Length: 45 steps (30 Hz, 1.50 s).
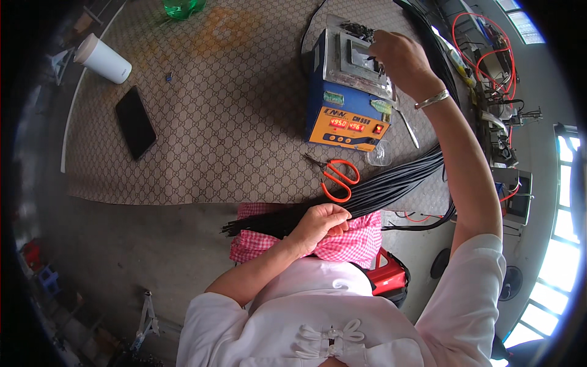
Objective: Manually assembling and testing electrical wire harnesses at an industrial workbench.
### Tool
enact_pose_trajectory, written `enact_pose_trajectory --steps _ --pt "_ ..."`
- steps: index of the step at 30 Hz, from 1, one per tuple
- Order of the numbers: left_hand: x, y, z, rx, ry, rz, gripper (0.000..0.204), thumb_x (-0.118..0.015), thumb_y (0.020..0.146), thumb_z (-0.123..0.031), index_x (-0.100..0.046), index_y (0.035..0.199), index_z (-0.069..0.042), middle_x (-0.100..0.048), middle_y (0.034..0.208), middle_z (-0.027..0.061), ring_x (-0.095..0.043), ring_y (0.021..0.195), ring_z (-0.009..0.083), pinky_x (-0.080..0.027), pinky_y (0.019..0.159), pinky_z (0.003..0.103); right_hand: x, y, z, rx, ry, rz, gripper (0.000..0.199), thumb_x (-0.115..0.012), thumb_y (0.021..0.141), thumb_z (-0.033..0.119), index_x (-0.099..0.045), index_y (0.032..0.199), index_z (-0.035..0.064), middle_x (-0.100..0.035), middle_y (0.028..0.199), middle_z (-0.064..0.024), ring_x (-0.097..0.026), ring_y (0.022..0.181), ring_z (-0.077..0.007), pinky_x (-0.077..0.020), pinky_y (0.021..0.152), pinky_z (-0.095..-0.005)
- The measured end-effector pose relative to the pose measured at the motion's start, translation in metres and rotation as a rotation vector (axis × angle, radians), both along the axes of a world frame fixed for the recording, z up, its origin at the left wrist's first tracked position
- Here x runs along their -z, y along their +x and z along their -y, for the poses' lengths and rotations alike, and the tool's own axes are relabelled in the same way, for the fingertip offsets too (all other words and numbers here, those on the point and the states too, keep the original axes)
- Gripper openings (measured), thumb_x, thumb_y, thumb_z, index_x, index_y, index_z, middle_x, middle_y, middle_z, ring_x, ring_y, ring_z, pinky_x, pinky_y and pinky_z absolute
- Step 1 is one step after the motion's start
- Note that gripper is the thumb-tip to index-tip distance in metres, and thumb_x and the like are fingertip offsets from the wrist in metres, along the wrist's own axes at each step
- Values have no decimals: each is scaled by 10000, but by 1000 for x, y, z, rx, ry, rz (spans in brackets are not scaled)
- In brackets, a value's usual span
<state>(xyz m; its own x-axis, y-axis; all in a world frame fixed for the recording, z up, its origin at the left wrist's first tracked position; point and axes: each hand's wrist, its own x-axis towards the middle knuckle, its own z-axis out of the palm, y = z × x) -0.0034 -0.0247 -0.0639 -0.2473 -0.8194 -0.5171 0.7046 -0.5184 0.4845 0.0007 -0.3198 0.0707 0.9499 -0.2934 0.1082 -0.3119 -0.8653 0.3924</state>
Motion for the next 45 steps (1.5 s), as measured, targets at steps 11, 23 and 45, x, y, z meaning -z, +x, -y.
enact_pose_trajectory --steps 11,23,45 --pt "-2 2 0 14 -2 18 164 -535 862 -166 -585 931 -26 -592 780 34 -537 691 62 -461 662 200 -11 -9 14 128 318 53 85 -565 769 121 -582 745 41 -605 721 -120 -609 704 -264 -487 627 -355" --pt "-5 1 1 -20 11 27 151 -546 854 -154 -591 889 -14 -592 750 38 -521 634 49 -435 574 160 -7 1 23 140 356 -42 176 -533 796 171 -625 773 23 -621 739 -146 -618 712 -280 -492 662 -373" --pt "0 1 0 0 6 -9 154 -548 854 -151 -590 911 -14 -593 767 34 -541 672 56 -453 622 176 13 8 33 19 81 -152 76 -573 745 101 -619 718 47 -587 758 -67 -597 745 -197 -511 678 -300"
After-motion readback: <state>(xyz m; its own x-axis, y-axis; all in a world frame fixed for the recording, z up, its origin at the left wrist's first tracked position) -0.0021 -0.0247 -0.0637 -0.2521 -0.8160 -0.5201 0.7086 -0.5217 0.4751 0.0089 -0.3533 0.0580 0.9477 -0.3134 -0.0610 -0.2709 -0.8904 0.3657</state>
